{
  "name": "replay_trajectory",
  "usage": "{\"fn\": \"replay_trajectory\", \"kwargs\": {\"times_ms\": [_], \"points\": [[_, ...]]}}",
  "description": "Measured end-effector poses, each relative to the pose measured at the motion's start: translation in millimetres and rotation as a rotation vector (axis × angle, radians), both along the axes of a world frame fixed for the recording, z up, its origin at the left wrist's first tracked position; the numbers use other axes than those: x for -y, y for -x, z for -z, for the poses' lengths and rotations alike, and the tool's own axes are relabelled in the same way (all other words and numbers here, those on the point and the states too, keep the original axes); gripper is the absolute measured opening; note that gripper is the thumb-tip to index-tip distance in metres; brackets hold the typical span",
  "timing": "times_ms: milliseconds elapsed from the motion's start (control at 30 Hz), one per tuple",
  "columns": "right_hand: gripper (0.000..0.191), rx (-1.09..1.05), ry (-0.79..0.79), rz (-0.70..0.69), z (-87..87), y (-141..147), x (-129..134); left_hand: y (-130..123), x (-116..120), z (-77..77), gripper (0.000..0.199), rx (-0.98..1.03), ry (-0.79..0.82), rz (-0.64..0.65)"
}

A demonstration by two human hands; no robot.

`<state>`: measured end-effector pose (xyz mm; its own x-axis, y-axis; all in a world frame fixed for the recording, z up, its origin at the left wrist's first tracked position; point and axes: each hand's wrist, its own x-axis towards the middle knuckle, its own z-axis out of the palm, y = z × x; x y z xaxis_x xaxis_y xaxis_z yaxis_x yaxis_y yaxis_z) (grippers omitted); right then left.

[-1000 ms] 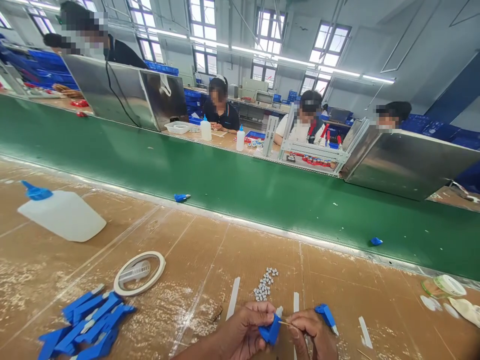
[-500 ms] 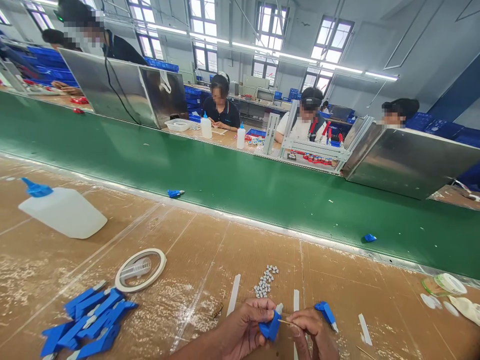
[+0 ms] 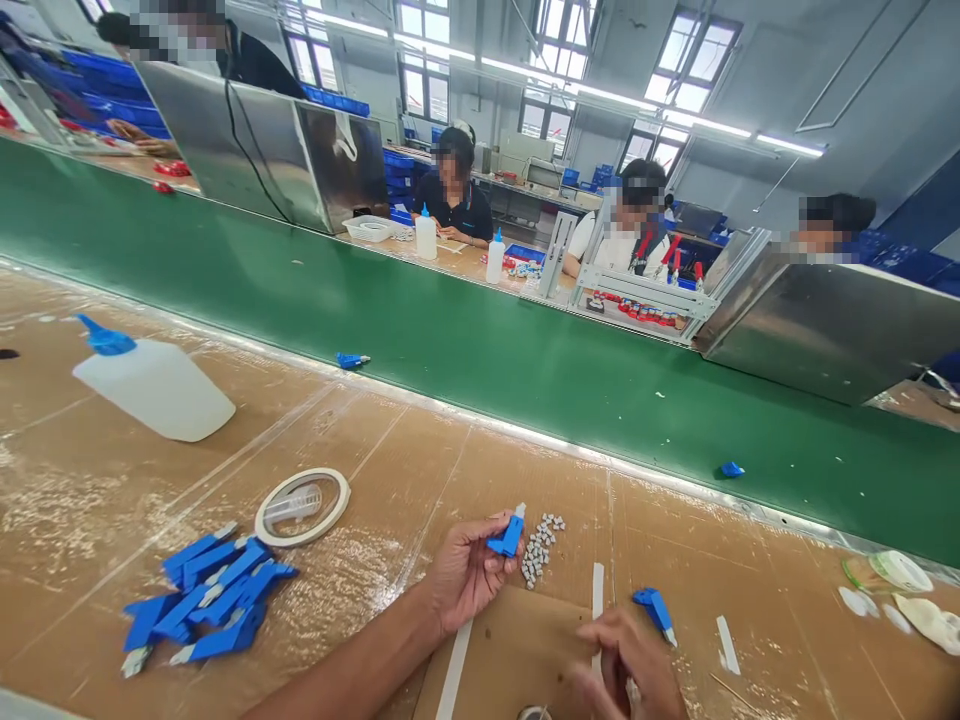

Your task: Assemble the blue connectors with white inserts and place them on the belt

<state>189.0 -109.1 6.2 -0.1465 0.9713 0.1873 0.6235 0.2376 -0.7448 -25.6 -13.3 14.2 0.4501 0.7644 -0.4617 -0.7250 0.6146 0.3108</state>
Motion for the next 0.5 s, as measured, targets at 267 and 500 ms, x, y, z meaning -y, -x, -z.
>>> {"fn": "replay_trajectory", "kwargs": {"times_ms": [267, 500], "points": [[0.032, 0.305, -0.176, -0.374, -2.3, 9, -81, -12, -3, 15.2, 0.017, 0.02, 0.012, -0.07], [0.03, 0.382, -0.126, -0.445, -2.1, 9, -93, -14, -1, 19.7, 0.013, 0.052, -0.03, -0.049]]}}
